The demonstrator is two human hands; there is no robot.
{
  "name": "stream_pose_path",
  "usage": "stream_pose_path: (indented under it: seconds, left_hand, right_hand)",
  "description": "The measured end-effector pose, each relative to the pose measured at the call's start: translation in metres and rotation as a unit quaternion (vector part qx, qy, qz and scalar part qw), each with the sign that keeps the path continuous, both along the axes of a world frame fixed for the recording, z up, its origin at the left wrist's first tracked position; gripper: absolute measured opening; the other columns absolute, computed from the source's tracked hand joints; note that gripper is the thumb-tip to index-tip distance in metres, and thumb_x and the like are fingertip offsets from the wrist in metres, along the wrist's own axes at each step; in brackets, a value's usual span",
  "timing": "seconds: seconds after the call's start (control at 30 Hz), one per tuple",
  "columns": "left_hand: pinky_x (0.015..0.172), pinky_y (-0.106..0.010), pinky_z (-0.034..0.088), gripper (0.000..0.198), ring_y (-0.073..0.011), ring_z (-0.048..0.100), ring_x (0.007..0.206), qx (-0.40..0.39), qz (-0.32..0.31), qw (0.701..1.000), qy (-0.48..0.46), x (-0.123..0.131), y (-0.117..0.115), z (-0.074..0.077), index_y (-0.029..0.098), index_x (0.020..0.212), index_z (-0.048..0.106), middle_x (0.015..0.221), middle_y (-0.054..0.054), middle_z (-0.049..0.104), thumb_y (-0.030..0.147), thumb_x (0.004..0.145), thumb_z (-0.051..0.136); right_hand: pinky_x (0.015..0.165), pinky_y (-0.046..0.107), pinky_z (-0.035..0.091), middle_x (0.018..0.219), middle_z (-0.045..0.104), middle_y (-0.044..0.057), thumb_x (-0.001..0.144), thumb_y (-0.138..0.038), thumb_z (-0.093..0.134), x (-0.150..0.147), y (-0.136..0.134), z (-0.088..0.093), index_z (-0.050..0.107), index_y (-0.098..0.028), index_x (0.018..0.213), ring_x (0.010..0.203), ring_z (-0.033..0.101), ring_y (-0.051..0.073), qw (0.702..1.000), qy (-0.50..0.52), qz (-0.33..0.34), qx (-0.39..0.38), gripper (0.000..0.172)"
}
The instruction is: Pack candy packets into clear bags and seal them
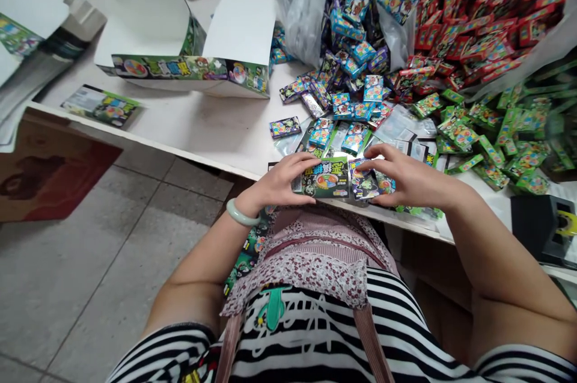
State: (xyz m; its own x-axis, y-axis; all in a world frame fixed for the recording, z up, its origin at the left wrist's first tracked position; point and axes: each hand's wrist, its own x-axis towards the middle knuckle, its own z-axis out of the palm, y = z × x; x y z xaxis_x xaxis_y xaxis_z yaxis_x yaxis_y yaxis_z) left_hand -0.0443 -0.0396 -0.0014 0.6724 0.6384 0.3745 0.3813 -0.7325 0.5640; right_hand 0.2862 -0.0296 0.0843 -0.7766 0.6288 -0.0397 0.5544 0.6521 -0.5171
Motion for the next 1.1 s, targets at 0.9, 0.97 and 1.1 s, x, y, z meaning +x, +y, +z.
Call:
stream_pose_path:
  seconds: [0.9,0.97,1.1]
  left_hand:
    - [0.107,-0.056,0.049,0.089,-0.0332,0.055,0.129,-0.002,0.012,1.0,0.004,0.003,0.003,0.003,0.025,0.148,0.044,0.137,-0.017,0.056,0.058,0.074,0.08]
    - [0.106,-0.056,0.05,0.089,-0.0339,0.056,0.128,0.01,0.008,1.0,0.01,0.006,0.001,0.002,0.024,0.147,0.044,0.136,-0.018,0.056,0.059,0.073,0.079]
    - [0.104,-0.055,0.051,0.087,-0.0332,0.056,0.126,0.013,0.015,1.0,0.011,0.008,-0.005,-0.002,0.024,0.147,0.045,0.135,-0.018,0.056,0.06,0.074,0.078]
  right_hand:
    - [0.102,0.055,0.048,0.135,0.049,0.014,0.077,-0.031,0.077,-0.013,-0.006,0.001,0.058,-0.027,0.13,0.125,0.049,0.035,0.996,-0.027,-0.021,0.078,0.056]
    - [0.102,0.054,0.049,0.134,0.05,0.015,0.078,-0.032,0.077,-0.015,-0.008,-0.006,0.056,-0.026,0.13,0.124,0.051,0.035,0.998,-0.023,-0.002,0.062,0.057]
    - [0.106,0.053,0.047,0.138,0.048,0.017,0.08,-0.037,0.077,-0.02,-0.009,-0.022,0.046,-0.023,0.139,0.129,0.05,0.034,0.999,0.022,-0.007,0.045,0.069]
